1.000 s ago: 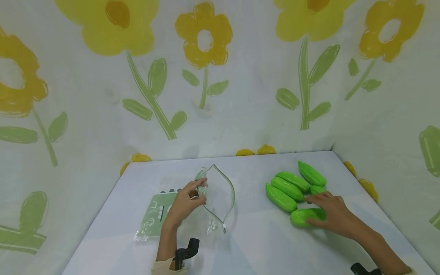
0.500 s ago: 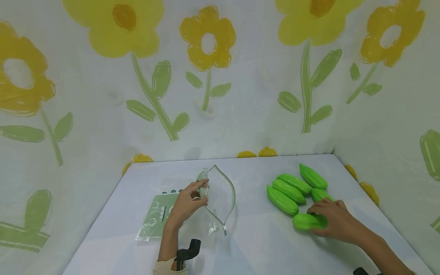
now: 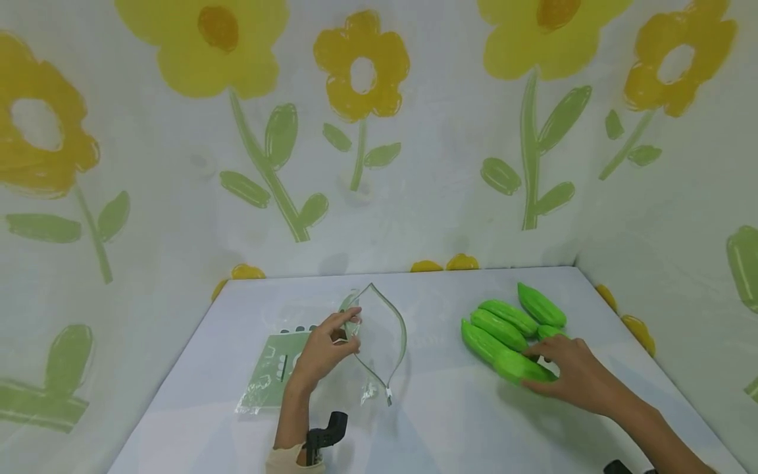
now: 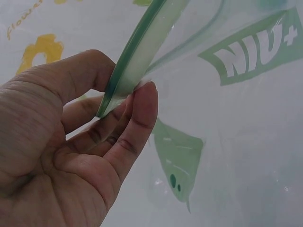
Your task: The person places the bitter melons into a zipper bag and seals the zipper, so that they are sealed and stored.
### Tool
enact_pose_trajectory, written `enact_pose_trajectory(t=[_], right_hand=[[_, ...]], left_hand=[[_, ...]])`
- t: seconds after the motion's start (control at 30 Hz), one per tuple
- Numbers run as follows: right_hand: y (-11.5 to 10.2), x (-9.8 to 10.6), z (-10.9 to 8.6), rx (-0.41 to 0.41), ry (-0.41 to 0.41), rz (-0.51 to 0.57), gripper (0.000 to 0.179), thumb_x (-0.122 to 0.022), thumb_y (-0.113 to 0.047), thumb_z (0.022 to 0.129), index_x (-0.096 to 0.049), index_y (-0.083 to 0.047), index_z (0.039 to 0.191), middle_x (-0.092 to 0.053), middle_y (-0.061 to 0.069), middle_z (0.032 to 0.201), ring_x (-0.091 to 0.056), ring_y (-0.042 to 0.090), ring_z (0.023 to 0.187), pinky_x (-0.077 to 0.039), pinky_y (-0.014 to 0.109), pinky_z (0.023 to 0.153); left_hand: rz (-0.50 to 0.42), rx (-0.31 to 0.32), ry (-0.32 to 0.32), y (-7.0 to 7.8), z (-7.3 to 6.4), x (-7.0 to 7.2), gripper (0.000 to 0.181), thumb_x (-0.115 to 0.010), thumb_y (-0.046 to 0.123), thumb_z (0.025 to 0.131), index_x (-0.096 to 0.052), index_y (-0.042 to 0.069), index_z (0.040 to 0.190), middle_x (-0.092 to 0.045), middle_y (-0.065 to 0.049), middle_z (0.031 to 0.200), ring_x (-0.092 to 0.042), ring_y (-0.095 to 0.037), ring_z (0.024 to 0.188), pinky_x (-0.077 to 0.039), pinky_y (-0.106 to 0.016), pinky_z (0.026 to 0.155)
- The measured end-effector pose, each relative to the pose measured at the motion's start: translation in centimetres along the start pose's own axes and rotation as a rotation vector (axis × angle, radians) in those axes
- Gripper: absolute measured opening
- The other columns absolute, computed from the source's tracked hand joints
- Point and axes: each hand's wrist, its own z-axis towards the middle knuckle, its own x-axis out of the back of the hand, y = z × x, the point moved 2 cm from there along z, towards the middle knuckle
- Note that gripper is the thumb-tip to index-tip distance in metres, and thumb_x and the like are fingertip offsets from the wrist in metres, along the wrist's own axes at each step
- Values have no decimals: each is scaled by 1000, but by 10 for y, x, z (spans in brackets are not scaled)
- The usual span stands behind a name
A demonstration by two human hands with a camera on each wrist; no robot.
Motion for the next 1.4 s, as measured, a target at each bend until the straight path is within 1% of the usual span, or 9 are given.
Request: enact_pose_trajectory(t=[0.1, 0.2, 0.43, 0.53, 0.63, 0.8, 0.97, 1.2, 1.4], right_hand=[[-8, 4, 9, -41, -9, 77, 42, -82, -48, 79, -75, -17, 107, -63, -17, 99, -57, 11, 86, -42, 37, 75], [-16, 8, 17, -97, -20, 142, 44, -80, -48, 82, -74, -14, 111, -65, -14, 101, -57, 13, 88, -49, 36, 73], [-29, 9, 34, -276, -71, 244, 59, -73, -54, 86, -70, -8, 122, -66, -4, 98, -56, 17, 89, -47, 34, 67], [-34, 10, 43, -373, -107, 308, 66, -71, -58, 86, -68, -5, 126, -66, 2, 104, -57, 20, 93, -48, 33, 68], [-39, 11, 51, -439, -136, 374, 73, -69, -60, 87, -63, -2, 132, -65, 8, 116, -59, 26, 104, -51, 37, 75], [-46, 10, 63, -476, -164, 471, 77, -66, -58, 89, -57, 0, 138, -60, 19, 133, -55, 36, 121, -51, 48, 89], [-51, 7, 74, -522, -172, 519, 81, -66, -63, 88, -55, -2, 141, -55, 21, 140, -49, 40, 129, -45, 54, 97], [-61, 8, 91, -555, -185, 551, 75, -65, -66, 86, -65, -8, 133, -66, 12, 116, -55, 34, 115, -45, 53, 93], [-71, 2, 108, -535, -202, 641, 67, -68, -60, 87, -68, -8, 129, -64, 9, 109, -56, 34, 108, -45, 51, 93]], left_hand=[[-10, 2, 4, -1, -2, 0, 57, -69, 5, 89, -58, 22, 142, -60, -6, 126, -63, -19, 91, -52, -33, 77], [-14, 1, 7, -2, -4, 0, 57, -70, 5, 88, -59, 23, 141, -60, -6, 126, -64, -19, 91, -52, -32, 77], [-19, 0, 23, -1, -3, -2, 57, -70, 4, 87, -60, 23, 140, -61, -4, 124, -62, -18, 89, -51, -31, 73], [-20, 0, 29, 0, -3, -2, 57, -71, 3, 87, -60, 23, 140, -61, -2, 123, -62, -19, 89, -50, -32, 73], [-20, -4, 27, 1, -3, -2, 57, -71, 4, 87, -60, 23, 140, -61, -1, 124, -62, -19, 89, -50, -33, 73], [-6, -4, 18, 1, -2, -1, 57, -70, 5, 88, -59, 23, 141, -60, -2, 124, -61, -18, 89, -50, -32, 73], [12, -7, 11, 3, -1, -1, 56, -70, 7, 89, -58, 23, 142, -60, 0, 124, -62, -19, 89, -50, -32, 74], [3, -16, 7, 4, 0, -2, 56, -70, 7, 88, -59, 23, 141, -60, -2, 124, -63, -18, 88, -50, -31, 74], [-1, -5, 24, 6, -1, -5, 56, -70, 3, 88, -59, 18, 141, -60, -4, 125, -62, -19, 88, -49, -30, 71]])
